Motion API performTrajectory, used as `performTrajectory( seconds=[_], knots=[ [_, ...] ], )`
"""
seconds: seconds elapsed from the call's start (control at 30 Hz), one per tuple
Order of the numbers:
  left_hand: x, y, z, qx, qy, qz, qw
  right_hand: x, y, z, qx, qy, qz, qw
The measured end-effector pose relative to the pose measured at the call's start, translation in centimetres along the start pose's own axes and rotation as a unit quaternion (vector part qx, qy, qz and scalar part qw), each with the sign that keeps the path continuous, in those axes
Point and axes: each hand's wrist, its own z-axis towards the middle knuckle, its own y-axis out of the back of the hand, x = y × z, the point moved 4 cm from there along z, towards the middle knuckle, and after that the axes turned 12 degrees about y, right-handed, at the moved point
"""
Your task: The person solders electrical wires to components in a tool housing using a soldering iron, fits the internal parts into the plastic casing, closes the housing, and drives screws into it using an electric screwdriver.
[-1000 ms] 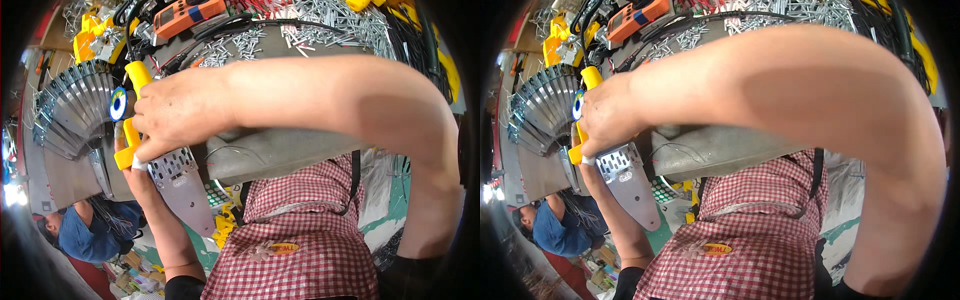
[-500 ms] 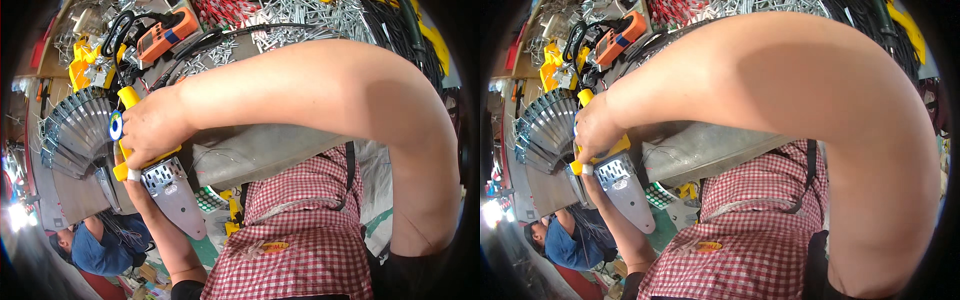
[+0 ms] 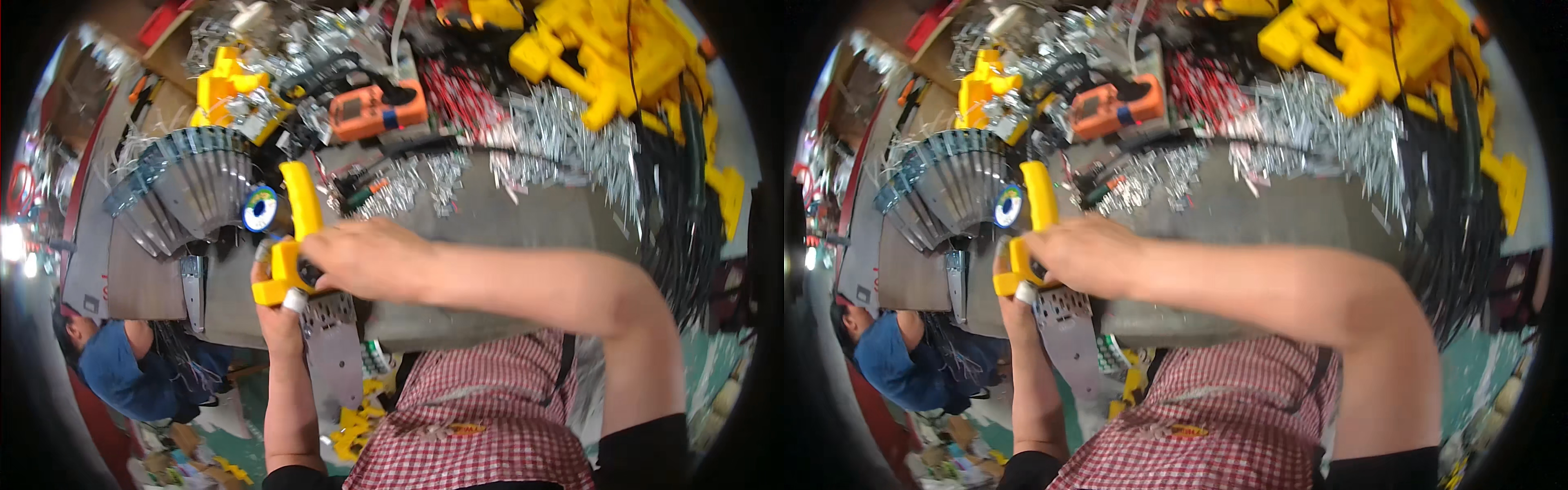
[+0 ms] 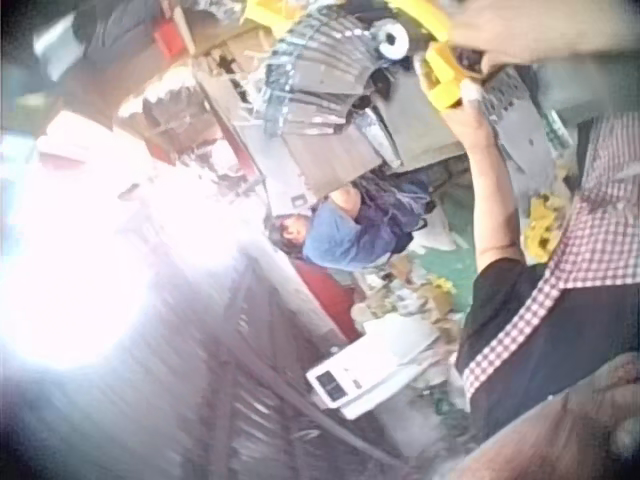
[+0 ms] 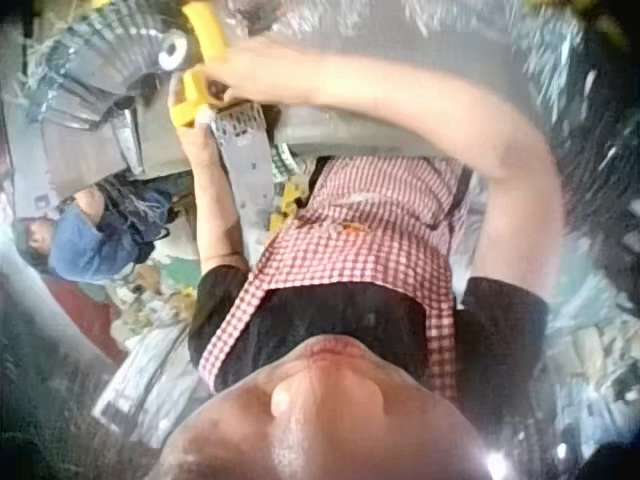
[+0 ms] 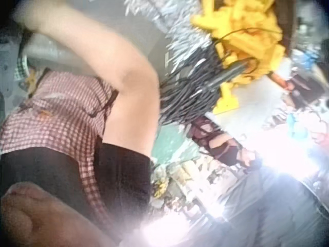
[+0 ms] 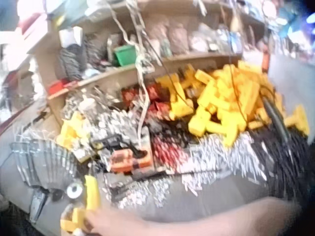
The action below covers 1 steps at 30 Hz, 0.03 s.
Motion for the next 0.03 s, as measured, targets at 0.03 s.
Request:
performTrajectory(
  seconds=[0.03],
  knots=[
    [-0.37,-0.02,-0.08,-0.003,-0.013,0.022,1.000,-0.06,0.04,-0.06,0.108,-0.164,0.094,0.976]
  ],
)
